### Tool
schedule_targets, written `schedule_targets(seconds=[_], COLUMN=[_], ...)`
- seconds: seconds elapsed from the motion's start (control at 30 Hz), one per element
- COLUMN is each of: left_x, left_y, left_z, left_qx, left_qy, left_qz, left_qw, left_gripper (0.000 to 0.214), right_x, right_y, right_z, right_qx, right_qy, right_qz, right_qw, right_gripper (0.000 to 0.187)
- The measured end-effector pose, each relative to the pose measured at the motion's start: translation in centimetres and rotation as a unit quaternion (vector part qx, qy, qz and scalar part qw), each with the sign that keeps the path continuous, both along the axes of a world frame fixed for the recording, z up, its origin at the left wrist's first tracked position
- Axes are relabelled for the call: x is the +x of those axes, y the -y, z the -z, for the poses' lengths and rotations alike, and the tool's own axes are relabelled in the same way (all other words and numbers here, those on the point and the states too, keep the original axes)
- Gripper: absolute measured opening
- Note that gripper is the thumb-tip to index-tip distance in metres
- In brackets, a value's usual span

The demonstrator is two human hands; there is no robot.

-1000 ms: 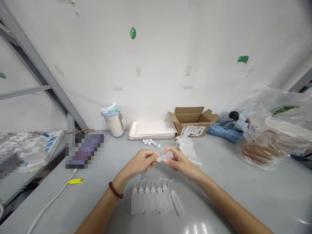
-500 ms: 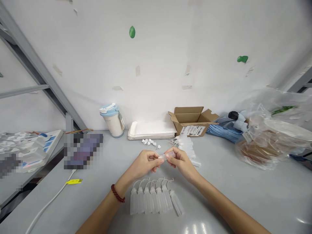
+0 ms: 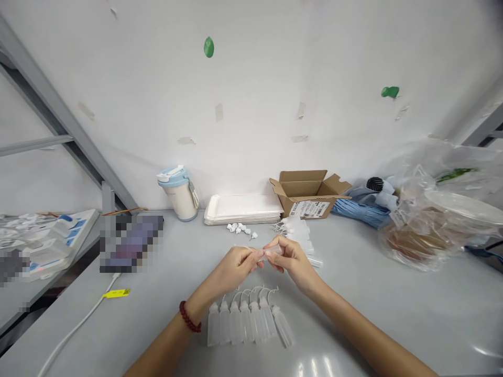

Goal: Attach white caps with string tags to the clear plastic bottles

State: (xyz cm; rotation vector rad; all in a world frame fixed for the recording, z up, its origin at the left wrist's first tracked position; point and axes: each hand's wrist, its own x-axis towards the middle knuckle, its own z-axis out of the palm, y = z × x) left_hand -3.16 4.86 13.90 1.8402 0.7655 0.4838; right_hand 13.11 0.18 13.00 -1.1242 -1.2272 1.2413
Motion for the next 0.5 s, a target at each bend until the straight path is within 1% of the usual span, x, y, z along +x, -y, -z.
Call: schedule_targets(seconds=[0.1, 0.13, 0.2, 0.23, 0.3, 0.37, 0.43, 0.5], left_x=[0.4, 0.5, 0.7, 0.7, 0.6, 0.5, 0.3, 0.2], left_y=[0.1, 0.2, 0.2, 0.3, 0.3, 0.3, 0.2, 0.1], left_z=[0.1, 0.1, 0.2, 0.3, 0.3, 0.1, -0.1, -0.4], left_qx=[0.126, 0.155, 0.179, 0.168, 0.098, -0.001, -0.090, -0.164], left_qy=[-0.016, -0.020, -0.023, -0.020, -0.007, 0.010, 0.030, 0.061], left_qz=[-0.007, -0.008, -0.017, -0.023, -0.035, -0.034, -0.025, -0.021], left_qw=[0.992, 0.988, 0.983, 0.985, 0.995, 0.999, 0.995, 0.984], left_gripper=[0.040, 0.040, 0.042, 0.041, 0.041, 0.044, 0.048, 0.049], right_x=[-0.1, -0.1, -0.2, -0.3, -0.3, -0.3, -0.3, -0.2], right_y=[-0.1, -0.1, -0.1, -0.1, 0.1, 0.3, 0.5, 0.7], right_z=[0.2, 0.3, 0.3, 0.2, -0.1, -0.5, -0.8, -0.8], right_qx=[-0.027, -0.031, -0.029, -0.023, -0.008, 0.006, 0.023, 0.066], right_qy=[-0.019, -0.023, -0.018, -0.009, 0.015, 0.040, 0.072, 0.127], right_qz=[0.021, 0.027, 0.038, 0.042, 0.051, 0.058, 0.063, 0.072], right_qw=[0.999, 0.999, 0.999, 0.999, 0.999, 0.997, 0.995, 0.987], right_gripper=[0.033, 0.035, 0.039, 0.039, 0.037, 0.035, 0.035, 0.031])
